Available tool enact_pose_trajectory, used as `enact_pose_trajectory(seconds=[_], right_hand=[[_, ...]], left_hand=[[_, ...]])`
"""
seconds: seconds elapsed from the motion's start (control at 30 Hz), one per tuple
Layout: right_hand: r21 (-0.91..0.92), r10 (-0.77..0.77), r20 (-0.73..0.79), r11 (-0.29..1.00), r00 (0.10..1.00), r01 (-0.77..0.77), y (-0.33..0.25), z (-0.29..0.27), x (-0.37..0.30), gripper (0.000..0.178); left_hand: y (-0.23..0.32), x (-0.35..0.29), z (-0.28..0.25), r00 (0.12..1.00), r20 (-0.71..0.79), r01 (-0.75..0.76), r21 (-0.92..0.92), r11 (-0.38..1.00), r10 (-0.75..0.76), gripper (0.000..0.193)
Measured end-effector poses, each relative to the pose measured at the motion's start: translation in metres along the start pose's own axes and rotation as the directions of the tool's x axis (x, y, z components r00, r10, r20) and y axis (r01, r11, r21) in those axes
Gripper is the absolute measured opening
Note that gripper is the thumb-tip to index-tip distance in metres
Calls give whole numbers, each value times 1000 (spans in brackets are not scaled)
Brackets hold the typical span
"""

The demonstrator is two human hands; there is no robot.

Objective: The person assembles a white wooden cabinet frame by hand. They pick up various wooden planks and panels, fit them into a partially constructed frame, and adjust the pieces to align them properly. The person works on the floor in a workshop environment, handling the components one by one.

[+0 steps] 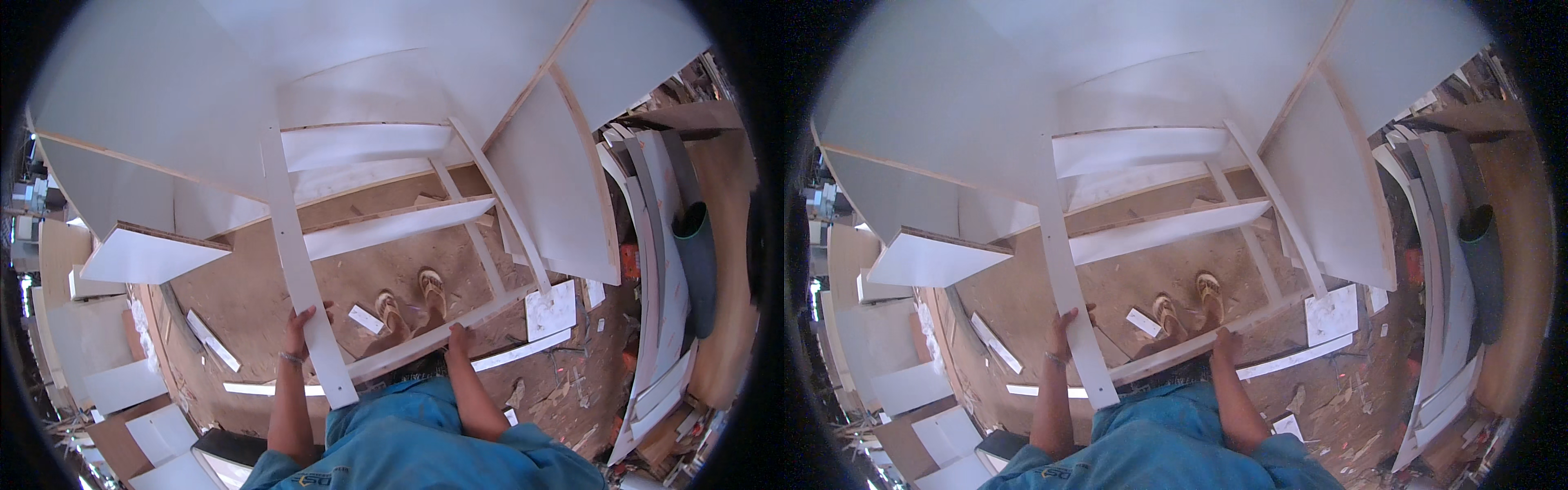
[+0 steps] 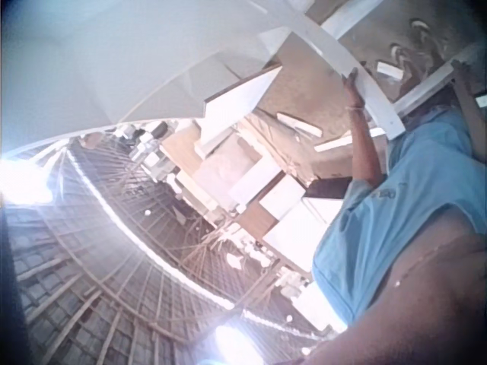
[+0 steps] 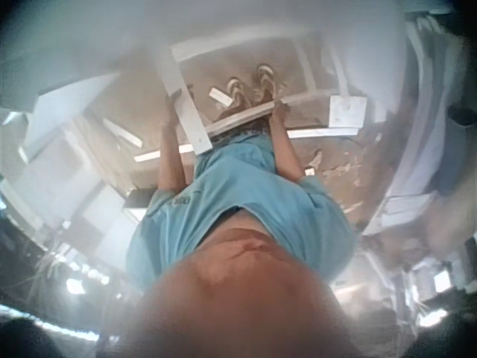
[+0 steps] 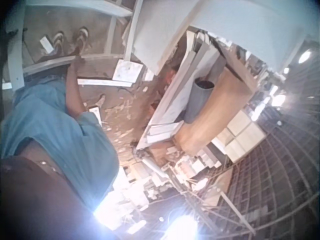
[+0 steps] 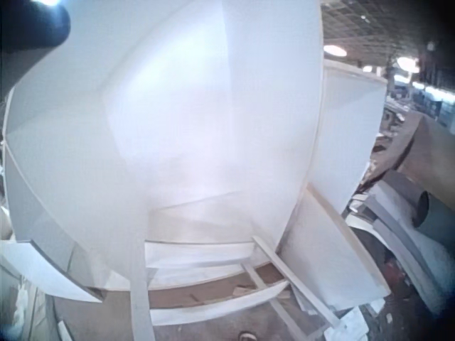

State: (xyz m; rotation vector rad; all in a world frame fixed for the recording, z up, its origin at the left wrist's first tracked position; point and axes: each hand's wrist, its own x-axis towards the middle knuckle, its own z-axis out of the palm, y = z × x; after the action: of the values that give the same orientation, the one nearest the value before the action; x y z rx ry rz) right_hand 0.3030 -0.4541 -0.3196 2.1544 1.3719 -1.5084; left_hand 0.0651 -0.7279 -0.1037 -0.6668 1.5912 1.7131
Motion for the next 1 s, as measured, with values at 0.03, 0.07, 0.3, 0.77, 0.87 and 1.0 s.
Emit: enact_pose_trajectory(seconds=[0.03, 0.07, 0.3, 0.77, 0.87, 1.0], right_hand=[[11, -19, -23, 1000, 1000, 20, -2, 3, -5, 58], [21, -47, -41, 999, 998, 48, -18, 10, -21, 62], [1, -26, -81, 1000, 996, 26, -73, 79, -66, 95], [-76, 11, 31, 997, 999, -9, -37, 123, -64, 91], [-150, -40, 47, 988, 998, 47, -35, 120, -65, 90], [-197, -89, 20, 976, 996, 91, -27, 111, -28, 78]], left_hand=[[-2, 12, -12, 1000, 10, 10, -14, 1000, -10, 49], [-5, 24, -25, 1000, 17, 12, -34, 999, -11, 48], [3, 92, -103, 984, -179, 22, 91, 996, -6, 44], [-48, 82, -198, 896, -444, 304, 591, 747, -14, 70], [-55, 72, -203, 870, -493, 350, 642, 682, 18, 75], [-31, 45, -172, 916, -380, 218, 745, 630, 133, 72]])
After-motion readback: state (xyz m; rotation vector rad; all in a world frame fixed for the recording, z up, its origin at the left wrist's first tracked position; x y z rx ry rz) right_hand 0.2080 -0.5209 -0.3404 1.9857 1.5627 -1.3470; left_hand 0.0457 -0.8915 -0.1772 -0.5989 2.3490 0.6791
